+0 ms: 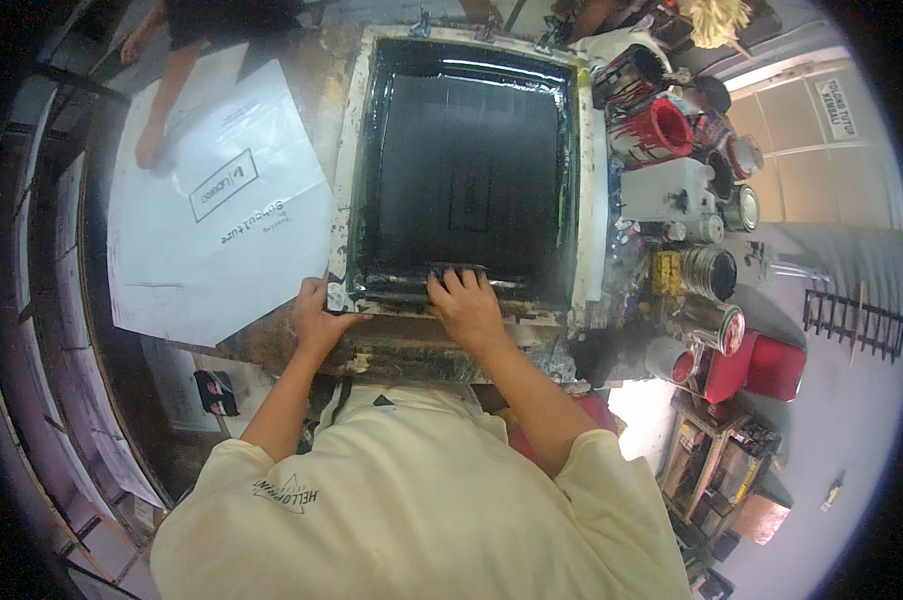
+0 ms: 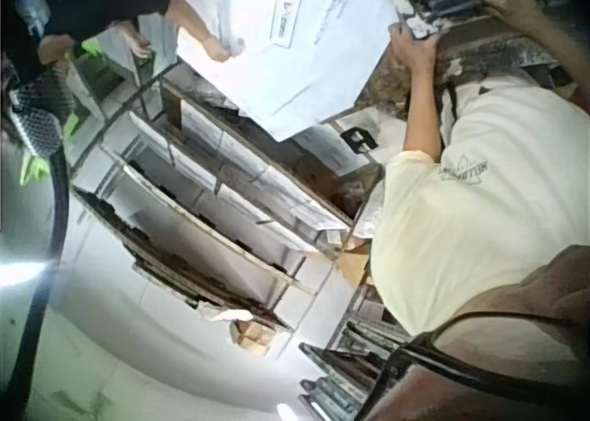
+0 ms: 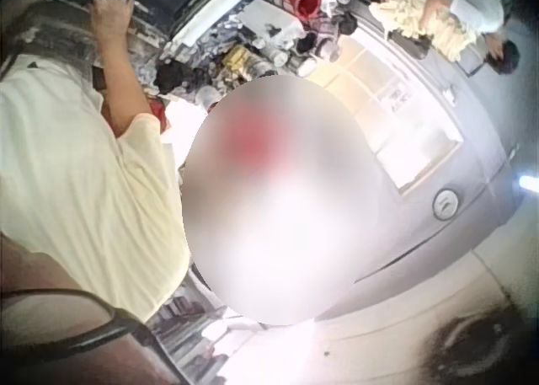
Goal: The person performs manual screen printing on white plastic mailers by positioning each sheet under a mesh frame, pulling a squeegee across the screen to apply black ink, and then lifting the frame to reveal the print.
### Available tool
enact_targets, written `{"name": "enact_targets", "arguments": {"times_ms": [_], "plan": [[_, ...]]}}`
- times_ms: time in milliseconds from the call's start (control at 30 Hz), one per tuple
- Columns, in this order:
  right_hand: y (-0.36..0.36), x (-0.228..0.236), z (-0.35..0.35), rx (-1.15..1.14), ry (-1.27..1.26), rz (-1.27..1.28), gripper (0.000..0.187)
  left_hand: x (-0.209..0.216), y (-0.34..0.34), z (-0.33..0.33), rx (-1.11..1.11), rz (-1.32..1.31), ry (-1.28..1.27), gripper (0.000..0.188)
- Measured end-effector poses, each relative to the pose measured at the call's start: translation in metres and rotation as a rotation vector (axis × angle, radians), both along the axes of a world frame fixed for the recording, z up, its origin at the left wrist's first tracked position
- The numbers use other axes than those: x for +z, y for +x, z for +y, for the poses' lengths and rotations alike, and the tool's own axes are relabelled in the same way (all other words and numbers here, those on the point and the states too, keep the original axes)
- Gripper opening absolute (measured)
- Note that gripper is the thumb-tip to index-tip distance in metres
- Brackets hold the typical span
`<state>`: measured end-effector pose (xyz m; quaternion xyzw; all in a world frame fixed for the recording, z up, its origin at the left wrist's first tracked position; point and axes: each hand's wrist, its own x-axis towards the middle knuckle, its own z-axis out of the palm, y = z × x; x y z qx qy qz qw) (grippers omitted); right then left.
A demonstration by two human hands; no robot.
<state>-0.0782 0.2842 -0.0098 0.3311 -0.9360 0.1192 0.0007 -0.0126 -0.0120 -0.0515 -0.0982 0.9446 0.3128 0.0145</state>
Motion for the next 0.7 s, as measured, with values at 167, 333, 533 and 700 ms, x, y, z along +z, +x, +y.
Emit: {"name": "enact_targets", "arguments": {"times_ms": [167, 333, 533, 700], "plan": [[-0.122, -0.016, -0.020, -0.043, 0.007, 0.051, 0.060, 0.007, -0.001, -0.002, -0.017, -0.084, -0.014, 0.115], [-0.280, -0.024, -0.030, -0.089, 0.001, 0.174, 0.044, 0.005, -0.002, -0.004, 0.001, -0.051, 0.060, 0.100], [-0.396, 0.015, -0.019, 0.005, 0.106, -0.021, 0.039, 0.031, -0.008, -0.003, 0.011, -0.076, 0.207, 0.088], [-0.387, 0.011, -0.019, -0.039, 0.089, 0.072, 0.039, 0.048, -0.010, 0.002, 0.118, -0.075, 0.584, 0.071]]}}
